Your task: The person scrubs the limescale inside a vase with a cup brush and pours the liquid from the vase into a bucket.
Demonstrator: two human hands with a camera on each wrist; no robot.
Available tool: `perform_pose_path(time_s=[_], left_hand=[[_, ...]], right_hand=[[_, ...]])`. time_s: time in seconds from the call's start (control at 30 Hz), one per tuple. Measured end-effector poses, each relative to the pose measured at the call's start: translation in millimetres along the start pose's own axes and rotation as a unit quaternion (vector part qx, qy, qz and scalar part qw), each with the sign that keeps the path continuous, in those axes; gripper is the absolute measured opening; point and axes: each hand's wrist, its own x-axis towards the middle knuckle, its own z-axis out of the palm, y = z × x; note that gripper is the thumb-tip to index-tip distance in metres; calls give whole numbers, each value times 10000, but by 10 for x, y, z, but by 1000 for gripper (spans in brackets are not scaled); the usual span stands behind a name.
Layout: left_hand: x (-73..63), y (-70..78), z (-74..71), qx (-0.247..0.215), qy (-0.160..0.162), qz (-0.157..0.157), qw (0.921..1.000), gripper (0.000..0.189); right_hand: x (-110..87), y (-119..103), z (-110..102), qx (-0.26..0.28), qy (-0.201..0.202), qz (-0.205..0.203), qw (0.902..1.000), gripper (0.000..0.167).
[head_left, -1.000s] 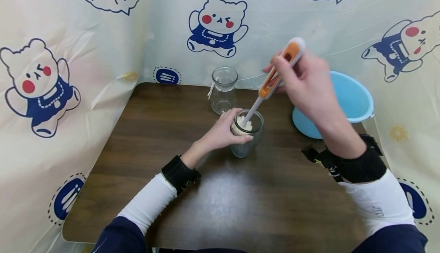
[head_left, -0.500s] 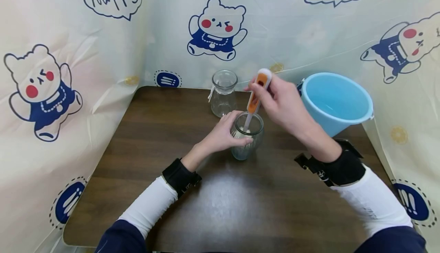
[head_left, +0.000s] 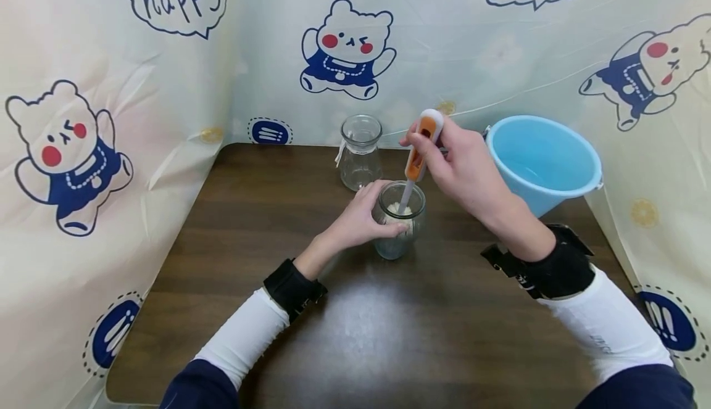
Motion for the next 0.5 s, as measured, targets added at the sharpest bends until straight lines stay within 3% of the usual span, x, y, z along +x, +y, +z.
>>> perform_pose_path(time_s=[0.27, 0.4, 0.5], left_hand=[[21, 24, -44, -13, 77, -137, 9999, 79], [9, 9, -34, -1, 34, -134, 9999, 80], [-1, -10, -12, 12, -29, -90, 10000, 81]], right_hand=[[133, -346, -250, -569, 415, -1017, 9923, 18], [81, -254, -132, -615, 250, -953, 9932, 18], [1, -94, 23, -640, -18, -669, 9957, 18]])
